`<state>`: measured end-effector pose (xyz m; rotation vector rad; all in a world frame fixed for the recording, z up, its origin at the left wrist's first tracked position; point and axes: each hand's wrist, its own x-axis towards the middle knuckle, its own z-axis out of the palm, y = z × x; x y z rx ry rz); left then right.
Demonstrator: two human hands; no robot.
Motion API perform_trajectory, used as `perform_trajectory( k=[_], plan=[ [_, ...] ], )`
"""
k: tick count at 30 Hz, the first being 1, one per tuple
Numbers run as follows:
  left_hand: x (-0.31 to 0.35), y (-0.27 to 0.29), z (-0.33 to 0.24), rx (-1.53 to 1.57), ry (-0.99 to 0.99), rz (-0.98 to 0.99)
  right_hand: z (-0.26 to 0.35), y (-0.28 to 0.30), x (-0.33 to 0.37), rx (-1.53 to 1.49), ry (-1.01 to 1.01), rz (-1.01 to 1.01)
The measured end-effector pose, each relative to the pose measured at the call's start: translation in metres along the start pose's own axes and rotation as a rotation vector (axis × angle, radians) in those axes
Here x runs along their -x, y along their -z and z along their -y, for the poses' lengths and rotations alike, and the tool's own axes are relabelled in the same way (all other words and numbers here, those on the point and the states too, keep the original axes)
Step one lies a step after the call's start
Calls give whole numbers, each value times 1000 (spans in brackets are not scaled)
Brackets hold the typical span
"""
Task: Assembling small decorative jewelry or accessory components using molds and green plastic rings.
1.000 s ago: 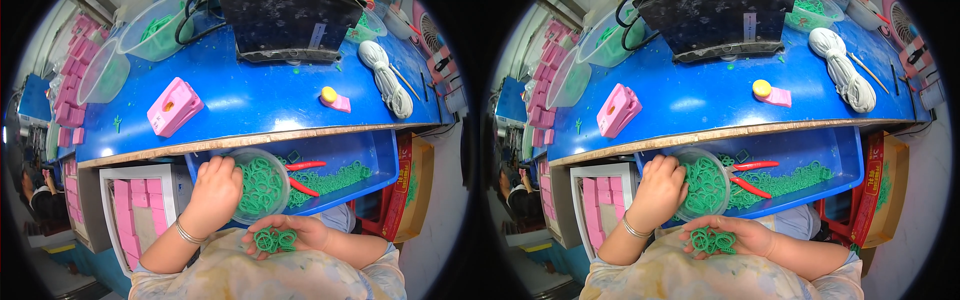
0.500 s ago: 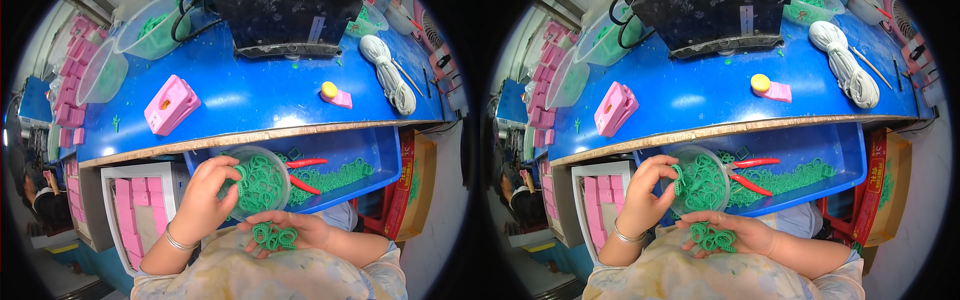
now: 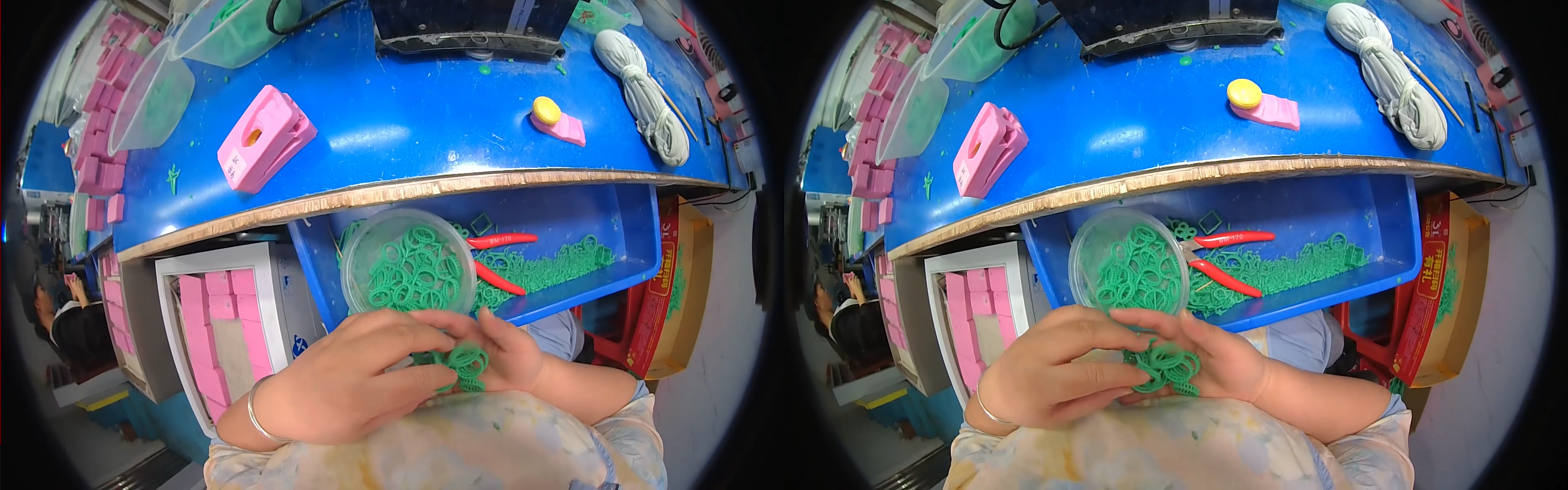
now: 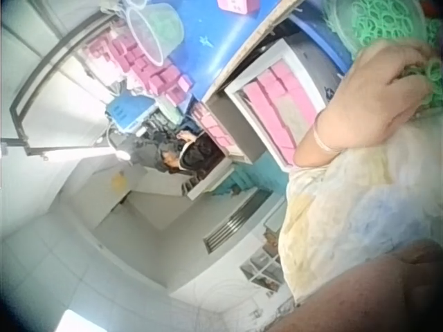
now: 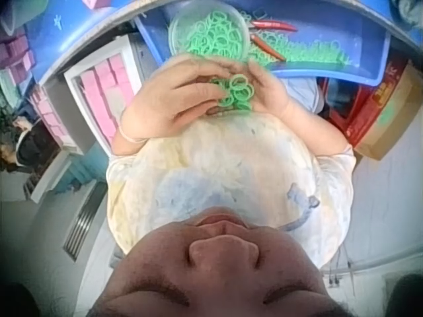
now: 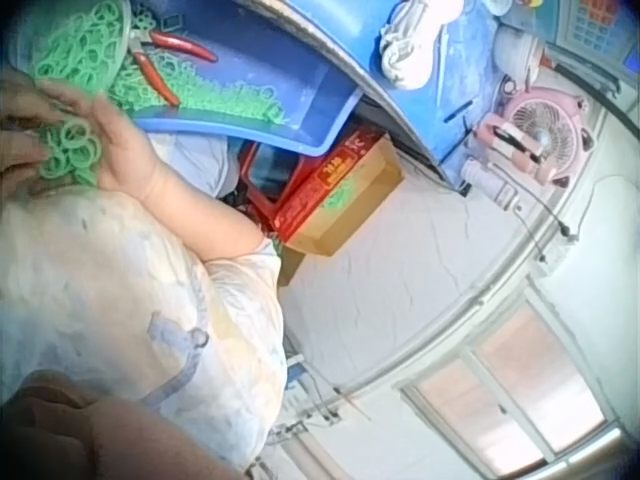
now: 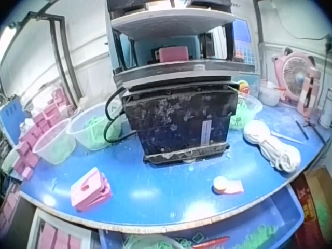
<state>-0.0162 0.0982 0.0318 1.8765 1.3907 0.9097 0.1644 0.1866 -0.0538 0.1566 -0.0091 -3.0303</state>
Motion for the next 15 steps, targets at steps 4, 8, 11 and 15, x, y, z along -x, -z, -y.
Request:
perform_trajectory(
  k=[4, 8, 11, 15],
  plan=[
    [1, 6, 1, 24, 123, -53, -1, 9, 0, 56, -12, -9],
    [8, 7, 6, -71, 276, -161, 1, 4, -2, 47, -9, -3],
    [10, 8, 11, -143, 350, -197, 0, 1, -3, -13, 3, -21],
    [13, 4, 25, -361, 356, -230, -2, 10, 2, 94, -59, 41]
  ],
)
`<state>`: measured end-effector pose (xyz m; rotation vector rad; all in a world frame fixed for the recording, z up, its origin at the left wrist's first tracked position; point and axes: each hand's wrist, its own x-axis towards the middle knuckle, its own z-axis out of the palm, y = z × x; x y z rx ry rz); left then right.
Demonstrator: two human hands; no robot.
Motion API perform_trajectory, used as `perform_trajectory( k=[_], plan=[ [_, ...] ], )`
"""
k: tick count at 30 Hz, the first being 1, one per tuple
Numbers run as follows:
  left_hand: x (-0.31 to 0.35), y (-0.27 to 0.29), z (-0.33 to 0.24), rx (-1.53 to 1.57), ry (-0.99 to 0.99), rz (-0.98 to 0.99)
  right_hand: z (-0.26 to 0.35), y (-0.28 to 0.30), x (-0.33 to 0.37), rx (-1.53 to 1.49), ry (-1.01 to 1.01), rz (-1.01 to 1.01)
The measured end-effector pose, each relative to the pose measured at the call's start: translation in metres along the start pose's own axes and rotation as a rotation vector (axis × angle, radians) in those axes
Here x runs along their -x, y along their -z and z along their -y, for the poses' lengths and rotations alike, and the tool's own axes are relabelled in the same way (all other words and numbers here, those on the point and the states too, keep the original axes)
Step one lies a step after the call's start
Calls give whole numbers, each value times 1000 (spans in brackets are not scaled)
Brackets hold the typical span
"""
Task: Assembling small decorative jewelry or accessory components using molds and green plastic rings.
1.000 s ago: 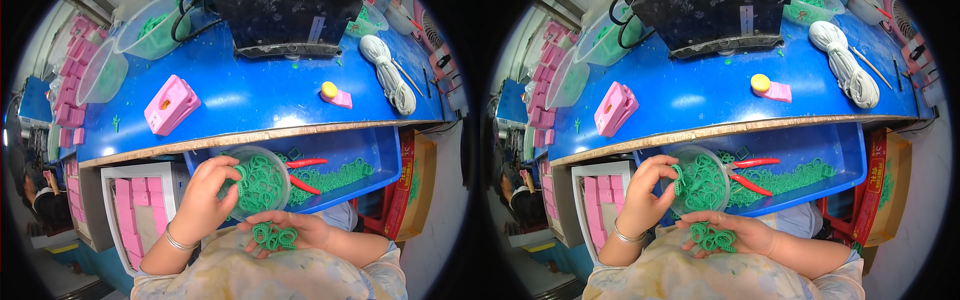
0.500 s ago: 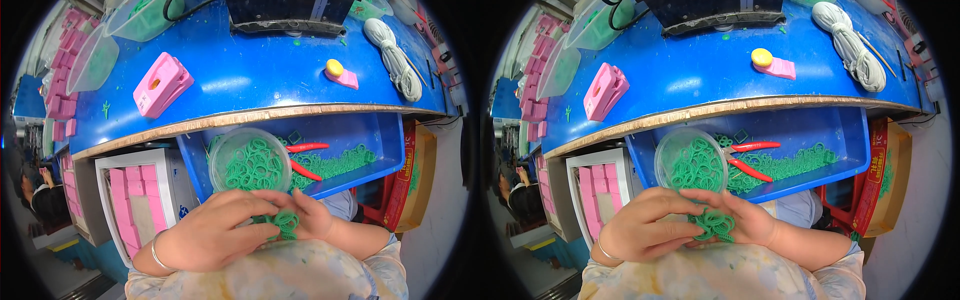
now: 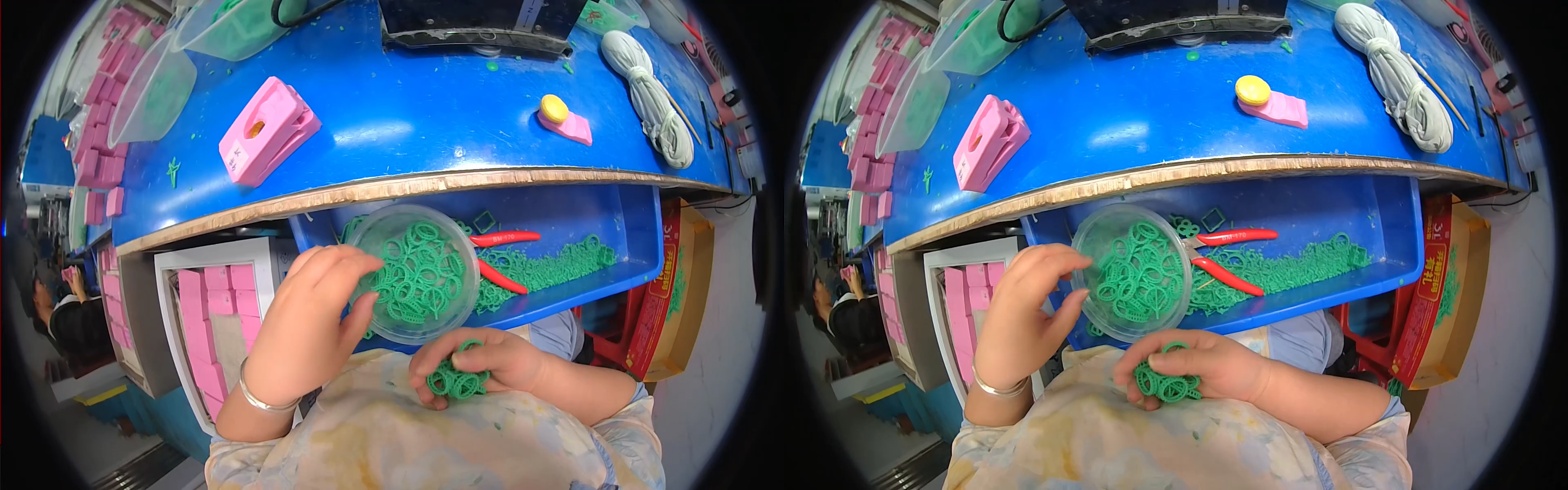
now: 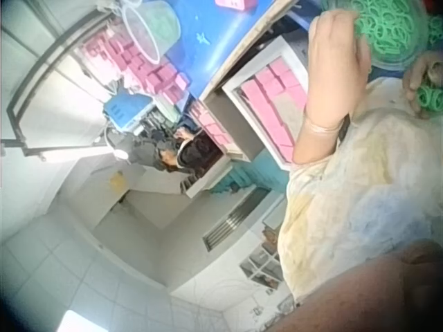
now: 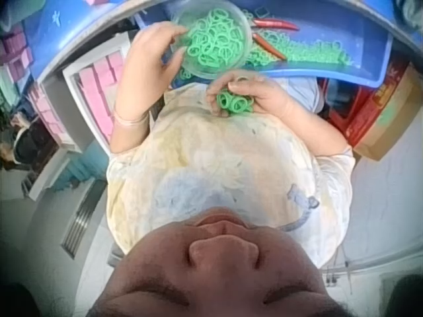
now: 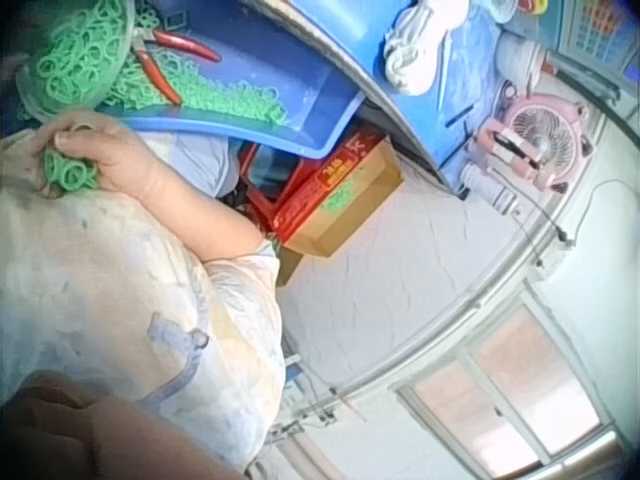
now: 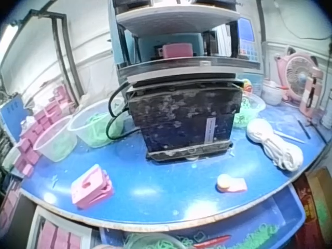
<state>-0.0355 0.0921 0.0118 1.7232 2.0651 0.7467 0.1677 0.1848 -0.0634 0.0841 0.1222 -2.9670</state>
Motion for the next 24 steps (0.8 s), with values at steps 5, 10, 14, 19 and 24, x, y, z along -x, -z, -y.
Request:
perform_trajectory(
  k=[5, 10, 14, 19, 24],
  plan=[
    [-6, -20, 8, -64, -58, 182, 0, -2, -1, 162, -109, -59],
    [-11, -28, 4, -114, -29, 249, -1, 0, 1, 163, -112, -60],
    [-10, -33, 9, -27, -50, 248, 0, 0, 1, 175, -107, -57],
    [-10, -37, 15, 38, -45, 264, 0, 1, 0, 165, -103, -35],
    [-11, -25, 16, 197, 8, 161, 0, 3, -1, 148, -95, -8]
  ],
)
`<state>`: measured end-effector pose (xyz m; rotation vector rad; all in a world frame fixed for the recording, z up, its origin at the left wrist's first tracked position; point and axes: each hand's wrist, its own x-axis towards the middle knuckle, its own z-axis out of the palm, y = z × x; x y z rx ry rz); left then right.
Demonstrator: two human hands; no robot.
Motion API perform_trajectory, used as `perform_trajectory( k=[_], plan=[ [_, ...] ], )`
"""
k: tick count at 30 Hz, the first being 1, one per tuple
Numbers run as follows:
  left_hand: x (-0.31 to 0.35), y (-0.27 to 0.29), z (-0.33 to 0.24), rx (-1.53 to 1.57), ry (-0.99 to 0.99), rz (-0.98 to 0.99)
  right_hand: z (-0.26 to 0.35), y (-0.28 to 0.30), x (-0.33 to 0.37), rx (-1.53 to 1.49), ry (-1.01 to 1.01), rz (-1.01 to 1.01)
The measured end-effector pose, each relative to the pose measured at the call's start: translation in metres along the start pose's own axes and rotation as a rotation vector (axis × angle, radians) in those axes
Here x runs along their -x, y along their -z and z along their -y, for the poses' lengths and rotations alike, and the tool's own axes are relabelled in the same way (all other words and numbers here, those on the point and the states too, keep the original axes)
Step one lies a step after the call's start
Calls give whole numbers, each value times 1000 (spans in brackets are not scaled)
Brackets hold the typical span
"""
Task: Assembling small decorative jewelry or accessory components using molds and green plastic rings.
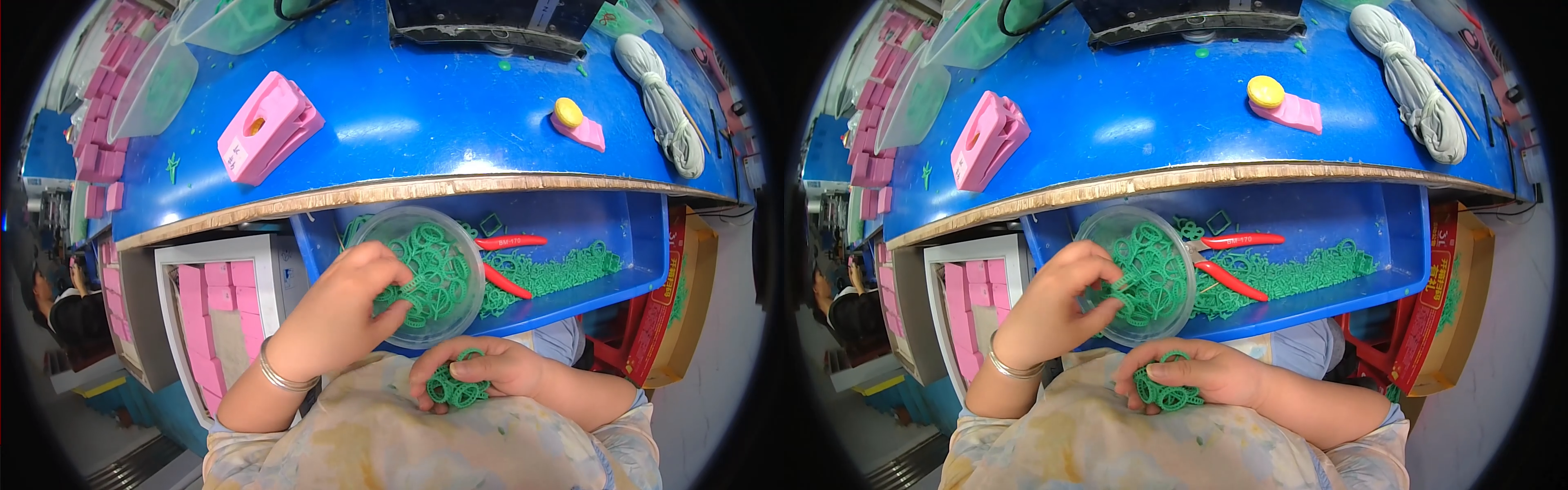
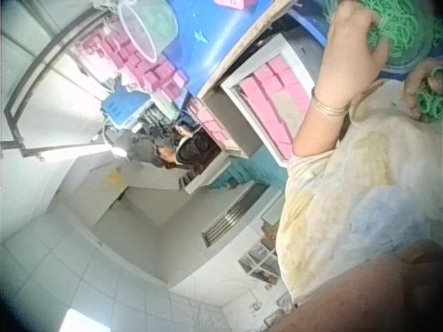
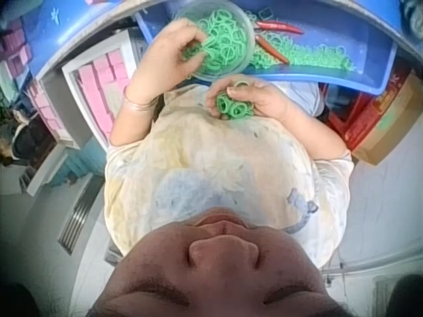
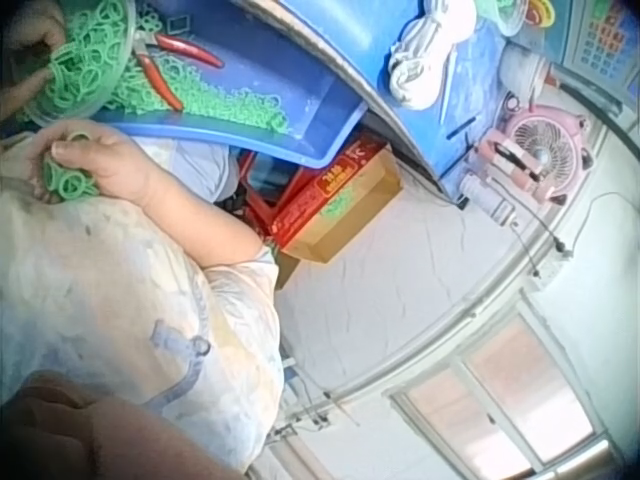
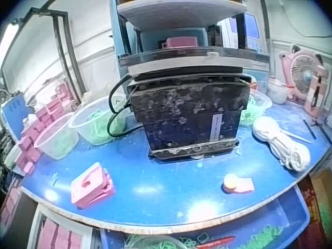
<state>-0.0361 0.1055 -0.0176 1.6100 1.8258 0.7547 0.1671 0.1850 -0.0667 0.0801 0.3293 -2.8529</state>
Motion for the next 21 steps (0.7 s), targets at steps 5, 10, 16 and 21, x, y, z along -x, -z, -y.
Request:
perform_trajectory(
  k=[5, 10, 16, 21],
  plan=[
    [9, 14, -18, 341, 123, -23, 5, -9, -1, 111, 58, -67],
    [14, 26, -46, 155, -328, 221, 10, -19, 1, 71, 156, -89],
    [7, 32, -34, 155, -274, 98, 7, -2, 2, 305, 130, 26],
    [-2, -5, -10, -173, -101, 65, 8, -5, -1, 397, 98, 86]
  ],
)
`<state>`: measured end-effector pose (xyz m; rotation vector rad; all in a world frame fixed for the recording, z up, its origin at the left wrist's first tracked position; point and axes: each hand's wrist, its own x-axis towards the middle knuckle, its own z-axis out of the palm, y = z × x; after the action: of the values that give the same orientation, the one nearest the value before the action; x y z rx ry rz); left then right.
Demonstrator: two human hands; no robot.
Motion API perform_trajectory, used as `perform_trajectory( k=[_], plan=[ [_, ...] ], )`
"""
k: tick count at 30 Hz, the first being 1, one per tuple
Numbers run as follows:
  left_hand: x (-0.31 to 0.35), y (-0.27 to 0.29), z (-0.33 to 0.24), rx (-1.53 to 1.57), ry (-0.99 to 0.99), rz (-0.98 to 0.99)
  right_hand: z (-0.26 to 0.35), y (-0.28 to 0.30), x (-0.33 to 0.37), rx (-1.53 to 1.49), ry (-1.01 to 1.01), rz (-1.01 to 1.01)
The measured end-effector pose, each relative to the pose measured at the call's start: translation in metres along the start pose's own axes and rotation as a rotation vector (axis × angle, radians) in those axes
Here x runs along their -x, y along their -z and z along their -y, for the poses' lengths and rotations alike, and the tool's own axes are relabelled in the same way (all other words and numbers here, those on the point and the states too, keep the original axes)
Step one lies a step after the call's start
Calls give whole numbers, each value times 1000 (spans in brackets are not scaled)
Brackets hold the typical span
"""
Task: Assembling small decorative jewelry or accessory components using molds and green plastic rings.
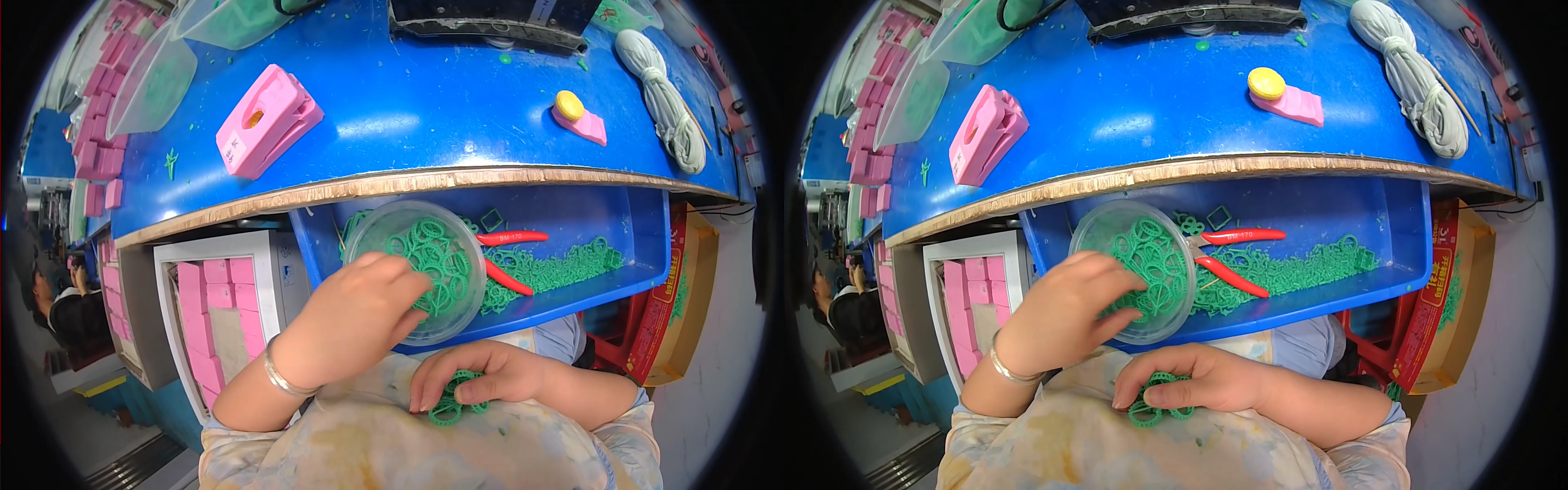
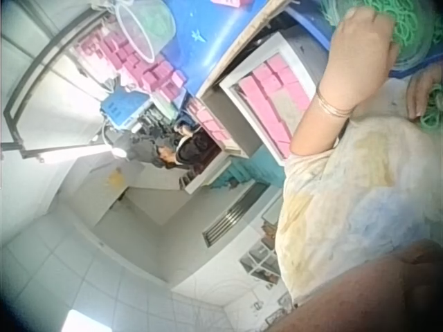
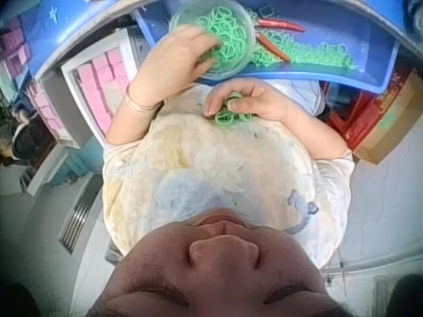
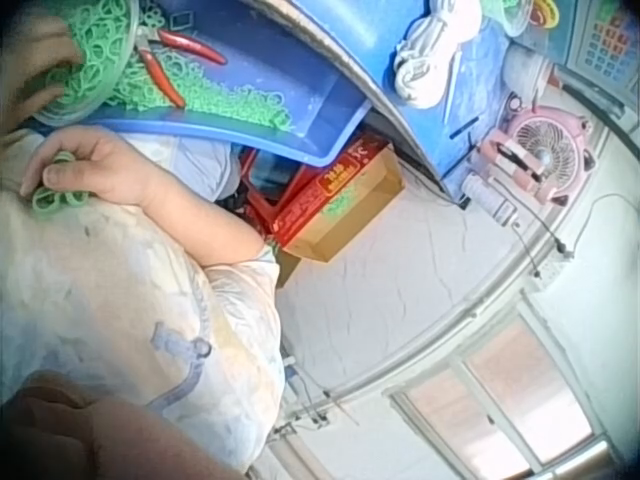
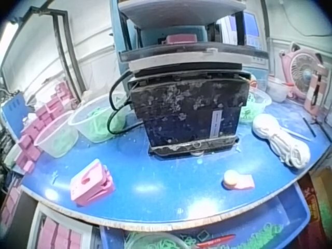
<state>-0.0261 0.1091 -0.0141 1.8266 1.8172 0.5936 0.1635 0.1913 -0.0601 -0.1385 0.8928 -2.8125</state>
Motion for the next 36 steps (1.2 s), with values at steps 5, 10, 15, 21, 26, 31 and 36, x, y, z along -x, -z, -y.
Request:
perform_trajectory(
  k=[5, 10, 15, 21, 26, 31, 36],
  plan=[
    [-10, -10, 0, -152, -51, 143, 1, -1, 2, 16, 4, -4],
    [-17, -18, 9, -185, -122, 110, 2, 0, 2, 14, 11, -5],
    [-15, -19, 18, -109, -120, 100, 3, 2, 2, 3, -7, -6],
    [-10, -3, 20, 322, 32, -93, 1, 4, 2, -31, -1, -4],
    [-5, 4, 15, 397, 201, -33, 1, 4, 1, -76, -33, -1],
    [-8, -12, 24, -169, -92, -164, 2, 3, 0, -88, -44, 2],
    [-7, -6, 25, -112, -83, -61, 1, 4, 1, -104, -42, -13]
  ],
)
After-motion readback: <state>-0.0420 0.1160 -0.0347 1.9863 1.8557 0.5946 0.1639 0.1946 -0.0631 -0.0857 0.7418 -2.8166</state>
